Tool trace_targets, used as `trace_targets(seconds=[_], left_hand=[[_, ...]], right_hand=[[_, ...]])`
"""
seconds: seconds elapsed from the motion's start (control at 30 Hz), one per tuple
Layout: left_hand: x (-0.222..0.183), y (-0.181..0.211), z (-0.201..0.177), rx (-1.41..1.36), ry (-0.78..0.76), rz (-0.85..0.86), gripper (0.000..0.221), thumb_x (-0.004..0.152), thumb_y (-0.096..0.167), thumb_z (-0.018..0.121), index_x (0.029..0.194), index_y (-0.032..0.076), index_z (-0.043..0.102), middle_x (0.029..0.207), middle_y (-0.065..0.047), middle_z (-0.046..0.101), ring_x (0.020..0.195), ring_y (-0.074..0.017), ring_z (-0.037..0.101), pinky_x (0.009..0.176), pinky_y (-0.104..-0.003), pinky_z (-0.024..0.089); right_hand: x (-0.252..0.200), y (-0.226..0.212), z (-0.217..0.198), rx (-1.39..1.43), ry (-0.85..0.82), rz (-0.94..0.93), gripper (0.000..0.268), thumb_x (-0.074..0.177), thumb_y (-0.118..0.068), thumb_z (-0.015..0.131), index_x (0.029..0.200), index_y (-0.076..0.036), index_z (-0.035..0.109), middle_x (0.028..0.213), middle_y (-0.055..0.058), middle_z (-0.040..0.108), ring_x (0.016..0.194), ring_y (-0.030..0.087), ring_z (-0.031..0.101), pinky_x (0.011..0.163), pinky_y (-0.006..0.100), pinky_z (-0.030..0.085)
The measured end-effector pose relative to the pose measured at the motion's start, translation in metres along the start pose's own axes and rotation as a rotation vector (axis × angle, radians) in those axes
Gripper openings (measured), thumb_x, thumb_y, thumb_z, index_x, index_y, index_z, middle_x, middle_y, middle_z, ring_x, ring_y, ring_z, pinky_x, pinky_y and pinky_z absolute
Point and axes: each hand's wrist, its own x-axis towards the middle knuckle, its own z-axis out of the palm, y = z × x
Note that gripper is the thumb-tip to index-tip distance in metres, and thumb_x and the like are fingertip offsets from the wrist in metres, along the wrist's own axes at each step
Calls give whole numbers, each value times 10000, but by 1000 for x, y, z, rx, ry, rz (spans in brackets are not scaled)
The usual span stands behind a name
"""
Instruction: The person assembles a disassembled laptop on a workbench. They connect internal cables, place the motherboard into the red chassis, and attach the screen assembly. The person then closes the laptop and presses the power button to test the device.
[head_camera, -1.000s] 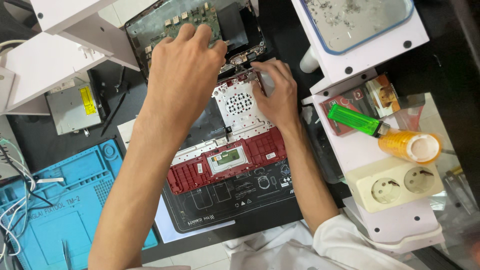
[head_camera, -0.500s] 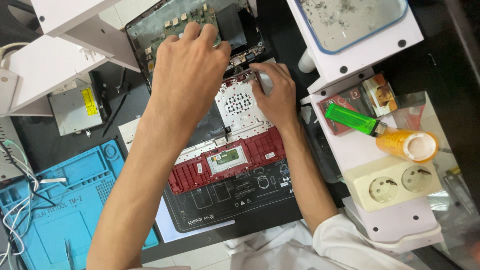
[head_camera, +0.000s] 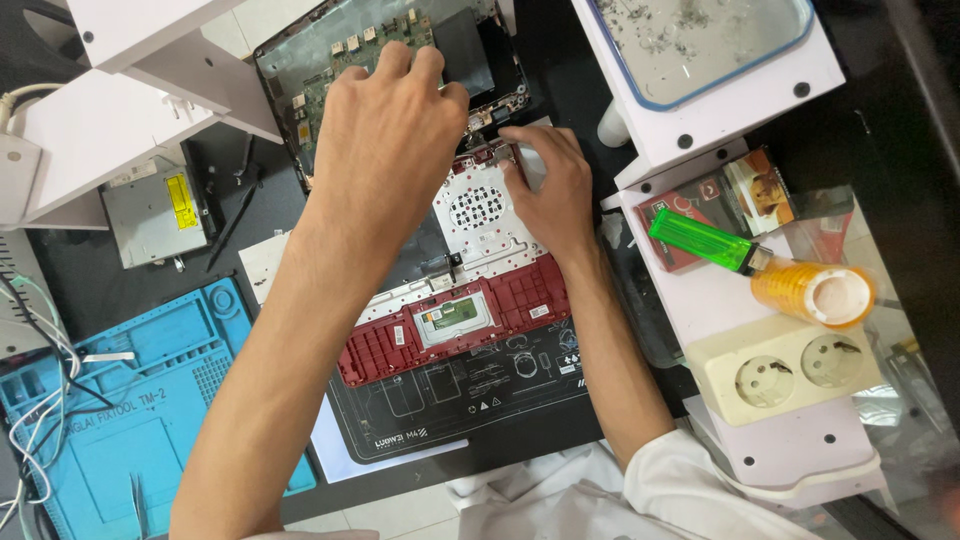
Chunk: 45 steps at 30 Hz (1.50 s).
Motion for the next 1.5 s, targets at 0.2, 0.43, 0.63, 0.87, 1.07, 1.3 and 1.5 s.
trace_targets(seconds=[0.2, 0.43, 0.63, 0.87, 1.07, 1.3, 1.5], left_hand=[[1, 0, -2, -33, 34, -1, 117, 776, 103, 742, 893, 107, 747, 963, -44, 678, 1005, -209, 661, 712, -343, 526], [4, 3, -1, -25, 44, 13, 86, 788, 126, 742, 872, 104, 744, 951, -47, 666, 991, -206, 655, 718, -344, 526], [12, 7, 3, -2, 96, 27, 64, 791, 128, 738, 847, 97, 738, 945, -37, 649, 977, -203, 643, 716, -336, 520], [16, 9, 5, -9, 97, 16, 28, 790, 125, 738, 814, 111, 737, 935, -37, 647, 978, -201, 638, 706, -340, 518], [20, 11, 4, -13, 86, 29, 39, 768, 128, 746, 804, 116, 737, 951, -34, 650, 982, -203, 637, 708, -337, 519], [26, 12, 7, -33, 157, 75, 212, 693, 100, 756, 904, 85, 755, 992, -39, 660, 967, -191, 647, 685, -304, 534], [35, 13, 15, -49, 155, 68, 107, 726, 106, 752, 832, 90, 763, 1074, -45, 703, 1040, -194, 657, 667, -319, 551]], right_hand=[[-1, -1, 0, 18, -1, 4, 296, 891, -17, 736, 1185, -49, 714, 1157, 103, 734, 1116, 311, 654, 971, 402, 524], [0, -1, -1, 4, -2, -4, 292, 887, -12, 736, 1177, -44, 714, 1144, 111, 729, 1098, 313, 650, 958, 409, 521], [0, 0, 0, -13, 2, -8, 294, 879, -11, 741, 1170, -47, 714, 1130, 106, 732, 1096, 317, 651, 961, 411, 520], [0, 2, 1, -17, 8, -12, 293, 874, -15, 751, 1163, -46, 714, 1130, 109, 731, 1095, 324, 649, 961, 414, 518], [0, 3, 2, -13, 11, -17, 298, 875, -16, 753, 1169, -48, 714, 1137, 103, 730, 1100, 320, 649, 962, 412, 519], [0, 0, 1, -1, 7, -8, 290, 878, -5, 748, 1161, -60, 718, 1136, 82, 735, 1104, 300, 656, 967, 399, 525], [-1, 6, 4, -16, 9, -13, 283, 871, 0, 755, 1147, -50, 712, 1111, 87, 737, 1070, 303, 660, 946, 405, 528]])
